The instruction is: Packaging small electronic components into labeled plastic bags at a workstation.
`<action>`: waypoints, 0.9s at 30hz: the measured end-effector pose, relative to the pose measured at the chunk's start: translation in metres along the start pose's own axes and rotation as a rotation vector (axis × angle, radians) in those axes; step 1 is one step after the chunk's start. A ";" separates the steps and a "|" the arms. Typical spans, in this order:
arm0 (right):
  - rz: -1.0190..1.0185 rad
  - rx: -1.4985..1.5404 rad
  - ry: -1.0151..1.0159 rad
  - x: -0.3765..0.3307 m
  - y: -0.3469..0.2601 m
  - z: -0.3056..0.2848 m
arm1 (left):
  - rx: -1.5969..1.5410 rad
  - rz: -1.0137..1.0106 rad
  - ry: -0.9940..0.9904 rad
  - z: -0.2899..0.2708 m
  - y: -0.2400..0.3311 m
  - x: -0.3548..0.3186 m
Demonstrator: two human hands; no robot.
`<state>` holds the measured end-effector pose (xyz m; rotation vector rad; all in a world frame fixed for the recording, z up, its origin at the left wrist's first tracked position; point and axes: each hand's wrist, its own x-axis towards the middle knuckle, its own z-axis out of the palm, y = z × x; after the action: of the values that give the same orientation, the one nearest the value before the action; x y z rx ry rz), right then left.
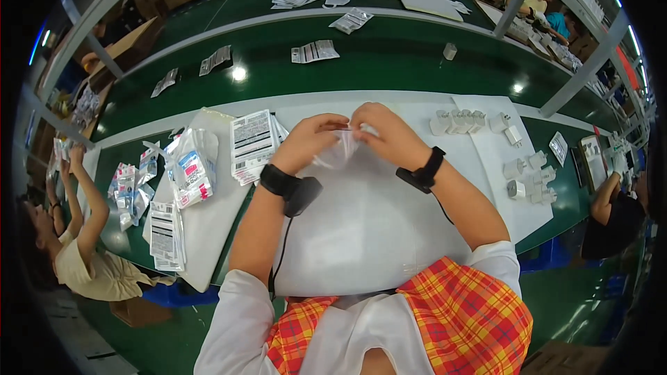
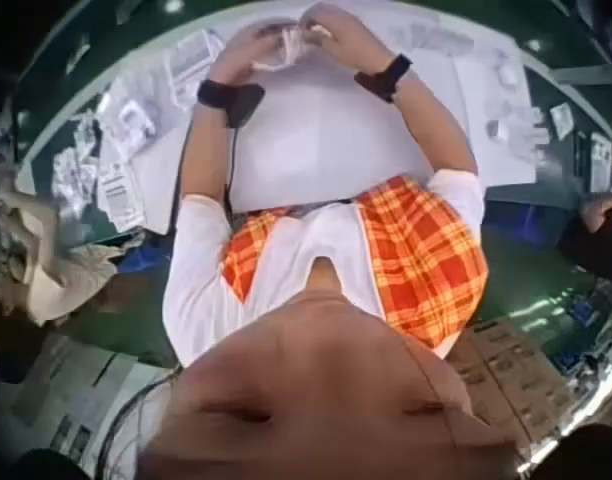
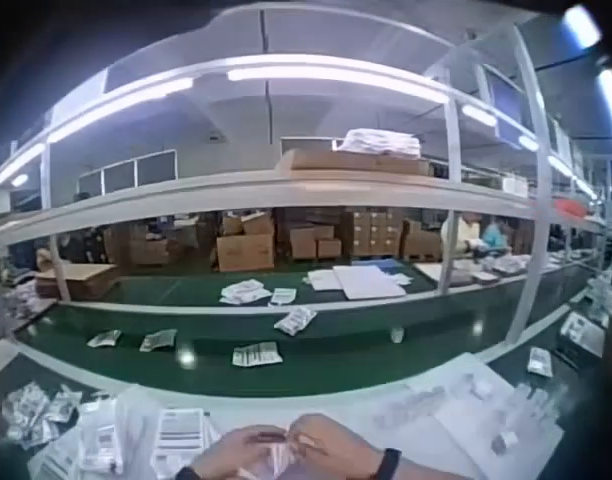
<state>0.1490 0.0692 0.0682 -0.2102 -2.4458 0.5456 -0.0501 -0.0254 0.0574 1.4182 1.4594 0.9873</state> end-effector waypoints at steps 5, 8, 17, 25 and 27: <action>0.693 0.580 0.206 -0.029 -0.025 -0.009 | -0.870 -0.060 -0.249 0.020 -0.008 -0.007; 0.714 0.535 0.302 -0.054 -0.017 -0.001 | -0.525 0.041 -0.132 0.049 -0.006 -0.001; 1.004 0.916 0.325 -0.062 -0.026 0.018 | -0.624 -0.144 0.050 0.071 -0.019 0.000; 0.975 0.685 0.219 -0.070 0.006 0.007 | -0.618 -0.036 0.146 0.062 -0.012 0.012; 0.919 0.872 0.323 -0.058 0.013 -0.003 | -0.677 0.020 0.162 0.061 -0.005 0.022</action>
<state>0.1967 0.0663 0.0333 -0.9549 -1.4935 1.7252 0.0057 -0.0054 0.0316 0.8714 1.0608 1.4612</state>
